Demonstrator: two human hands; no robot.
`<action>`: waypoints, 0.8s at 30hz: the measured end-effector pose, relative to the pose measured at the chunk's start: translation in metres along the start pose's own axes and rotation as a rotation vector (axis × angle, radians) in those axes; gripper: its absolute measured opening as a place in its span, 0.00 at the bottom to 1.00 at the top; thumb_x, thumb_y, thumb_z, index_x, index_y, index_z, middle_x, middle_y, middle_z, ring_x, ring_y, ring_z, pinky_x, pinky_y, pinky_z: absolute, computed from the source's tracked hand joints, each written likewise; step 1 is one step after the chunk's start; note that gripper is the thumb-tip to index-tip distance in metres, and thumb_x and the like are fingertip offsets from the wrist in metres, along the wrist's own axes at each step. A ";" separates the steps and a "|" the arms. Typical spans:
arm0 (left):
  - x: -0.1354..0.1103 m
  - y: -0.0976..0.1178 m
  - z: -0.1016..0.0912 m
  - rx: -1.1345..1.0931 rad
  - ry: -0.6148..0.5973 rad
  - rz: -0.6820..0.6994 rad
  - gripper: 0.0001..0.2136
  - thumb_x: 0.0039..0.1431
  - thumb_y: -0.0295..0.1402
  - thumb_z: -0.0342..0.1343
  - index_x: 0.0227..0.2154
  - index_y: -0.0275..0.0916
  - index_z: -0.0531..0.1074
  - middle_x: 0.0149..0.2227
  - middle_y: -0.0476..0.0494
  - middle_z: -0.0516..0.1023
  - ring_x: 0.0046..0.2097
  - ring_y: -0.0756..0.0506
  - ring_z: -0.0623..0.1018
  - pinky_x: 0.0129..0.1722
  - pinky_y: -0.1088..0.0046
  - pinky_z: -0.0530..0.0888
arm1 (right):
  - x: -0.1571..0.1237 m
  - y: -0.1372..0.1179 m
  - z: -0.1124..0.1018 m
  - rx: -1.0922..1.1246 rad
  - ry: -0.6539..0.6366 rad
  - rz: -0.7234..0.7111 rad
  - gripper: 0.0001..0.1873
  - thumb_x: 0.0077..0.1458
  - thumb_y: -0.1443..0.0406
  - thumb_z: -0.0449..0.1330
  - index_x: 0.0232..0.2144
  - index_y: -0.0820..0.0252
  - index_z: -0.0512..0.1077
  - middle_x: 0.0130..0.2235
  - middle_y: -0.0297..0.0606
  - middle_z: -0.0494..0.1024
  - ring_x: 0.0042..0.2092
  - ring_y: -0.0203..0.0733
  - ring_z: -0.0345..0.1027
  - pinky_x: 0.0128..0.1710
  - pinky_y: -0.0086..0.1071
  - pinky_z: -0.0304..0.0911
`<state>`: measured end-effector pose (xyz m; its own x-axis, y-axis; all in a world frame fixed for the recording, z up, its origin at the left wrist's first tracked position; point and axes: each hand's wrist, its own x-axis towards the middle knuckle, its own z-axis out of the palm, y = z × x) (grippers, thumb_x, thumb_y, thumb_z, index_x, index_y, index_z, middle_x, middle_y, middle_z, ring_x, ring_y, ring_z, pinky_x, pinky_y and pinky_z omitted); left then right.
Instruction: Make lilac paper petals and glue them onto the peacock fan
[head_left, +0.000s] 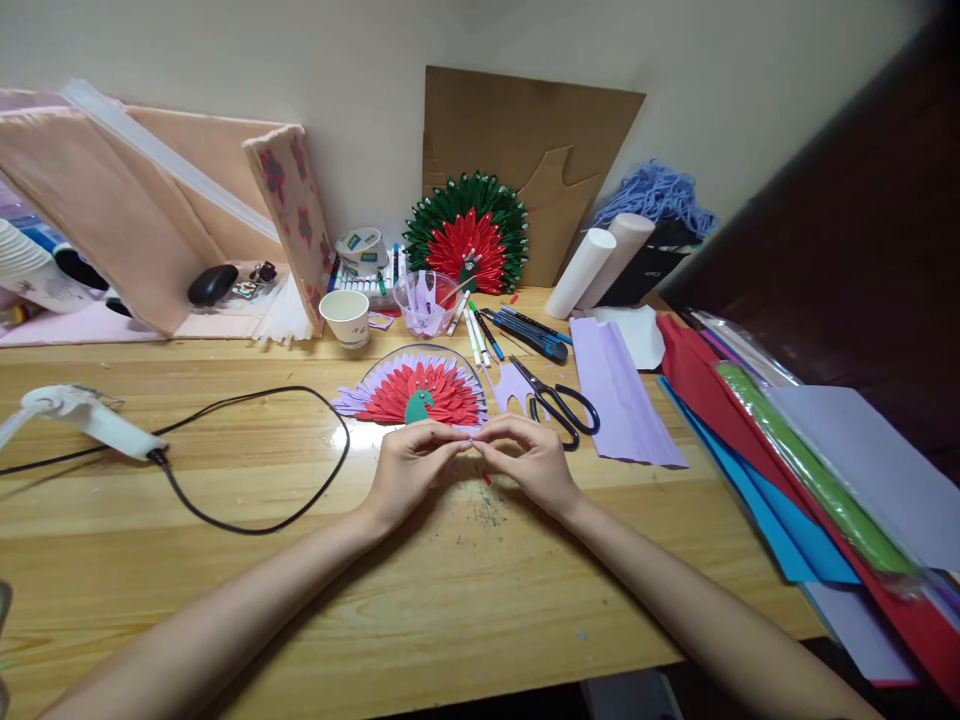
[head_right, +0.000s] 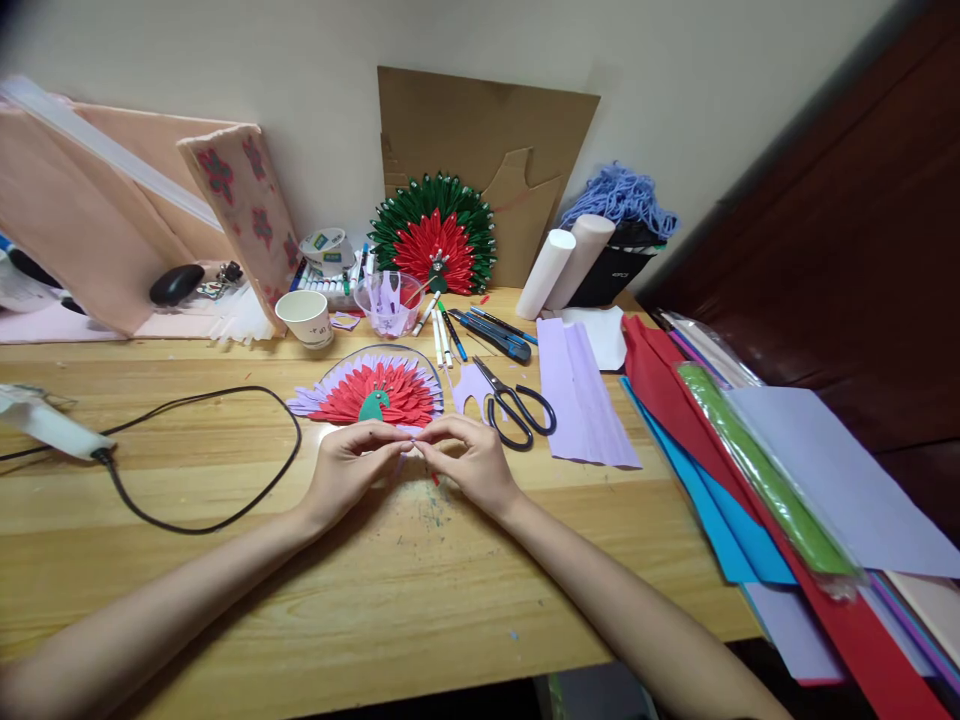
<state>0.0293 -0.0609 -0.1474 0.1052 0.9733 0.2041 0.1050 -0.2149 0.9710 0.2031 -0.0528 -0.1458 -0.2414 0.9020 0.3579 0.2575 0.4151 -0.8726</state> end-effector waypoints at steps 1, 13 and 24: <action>0.000 0.000 0.000 0.018 0.003 0.031 0.03 0.48 0.31 0.60 0.27 0.38 0.77 0.28 0.45 0.78 0.30 0.49 0.76 0.32 0.76 0.72 | 0.000 0.000 0.000 -0.012 -0.002 -0.018 0.02 0.48 0.67 0.61 0.29 0.58 0.74 0.31 0.37 0.77 0.35 0.39 0.71 0.37 0.34 0.66; -0.001 0.004 0.003 -0.074 0.071 -0.070 0.04 0.44 0.30 0.63 0.26 0.37 0.77 0.27 0.45 0.79 0.29 0.49 0.77 0.30 0.76 0.73 | -0.002 -0.001 0.003 0.001 0.027 -0.018 0.03 0.48 0.70 0.61 0.28 0.59 0.74 0.31 0.38 0.77 0.34 0.39 0.71 0.37 0.34 0.66; -0.004 0.006 0.005 -0.073 0.041 -0.083 0.09 0.45 0.30 0.62 0.31 0.36 0.73 0.32 0.44 0.78 0.32 0.49 0.77 0.32 0.75 0.76 | -0.003 0.001 0.010 0.119 0.069 0.086 0.08 0.46 0.67 0.62 0.31 0.58 0.68 0.32 0.35 0.72 0.34 0.36 0.70 0.35 0.29 0.68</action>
<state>0.0345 -0.0662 -0.1428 0.0583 0.9903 0.1260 0.0392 -0.1284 0.9909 0.1942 -0.0562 -0.1509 -0.1572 0.9414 0.2984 0.1606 0.3225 -0.9328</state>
